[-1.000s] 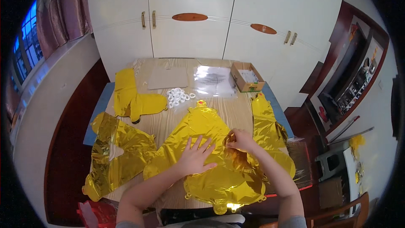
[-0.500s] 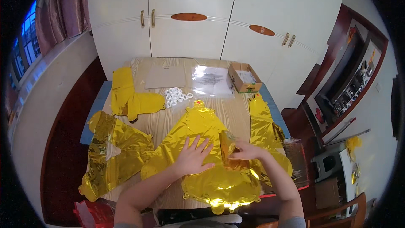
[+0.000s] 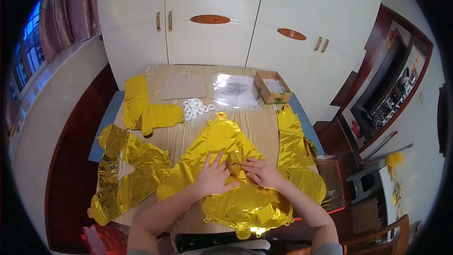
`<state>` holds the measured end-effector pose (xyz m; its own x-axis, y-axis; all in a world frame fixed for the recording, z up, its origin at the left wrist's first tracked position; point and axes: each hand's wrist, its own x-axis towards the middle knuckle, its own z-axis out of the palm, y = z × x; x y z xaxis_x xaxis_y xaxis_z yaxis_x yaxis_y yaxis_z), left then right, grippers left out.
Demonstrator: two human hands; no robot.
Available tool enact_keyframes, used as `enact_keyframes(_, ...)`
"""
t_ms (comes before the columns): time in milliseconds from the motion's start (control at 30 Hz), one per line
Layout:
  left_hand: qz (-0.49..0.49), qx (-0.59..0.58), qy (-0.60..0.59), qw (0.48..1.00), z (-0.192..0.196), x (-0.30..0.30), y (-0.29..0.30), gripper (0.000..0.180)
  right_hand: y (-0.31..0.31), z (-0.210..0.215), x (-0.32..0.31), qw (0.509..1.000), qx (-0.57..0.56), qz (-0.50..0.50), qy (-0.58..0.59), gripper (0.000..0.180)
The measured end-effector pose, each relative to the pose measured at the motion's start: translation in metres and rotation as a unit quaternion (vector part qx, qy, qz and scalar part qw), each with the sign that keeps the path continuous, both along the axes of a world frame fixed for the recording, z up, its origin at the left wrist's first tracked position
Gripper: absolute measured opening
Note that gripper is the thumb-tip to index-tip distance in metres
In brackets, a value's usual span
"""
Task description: Folding gold-colored foil sheets and placing them between protective cardboard sheets for packaging.
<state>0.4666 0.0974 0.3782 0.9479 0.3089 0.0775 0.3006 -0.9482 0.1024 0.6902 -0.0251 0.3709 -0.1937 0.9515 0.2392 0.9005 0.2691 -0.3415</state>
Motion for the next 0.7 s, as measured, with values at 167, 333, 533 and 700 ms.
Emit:
enact_keyframes(167,-0.006,0.002,-0.031,0.999,-0.004,0.0,0.0,0.078,0.015,-0.001,0.006,1.0,0.0,-0.028,0.015,0.036)
enact_keyframes(333,-0.002,-0.01,0.007,1.0,0.007,0.0,-0.002,0.076,0.024,0.005,0.008,0.996,-0.036,-0.043,-0.069,0.06)
enact_keyframes(533,-0.014,0.005,-0.054,0.998,-0.006,0.0,0.0,0.075,0.034,0.008,0.019,0.988,-0.091,-0.025,-0.119,0.095)
enact_keyframes(700,-0.018,0.009,-0.016,1.0,0.004,0.001,0.0,0.07,0.035,0.01,0.018,0.981,-0.12,-0.028,-0.147,0.102)
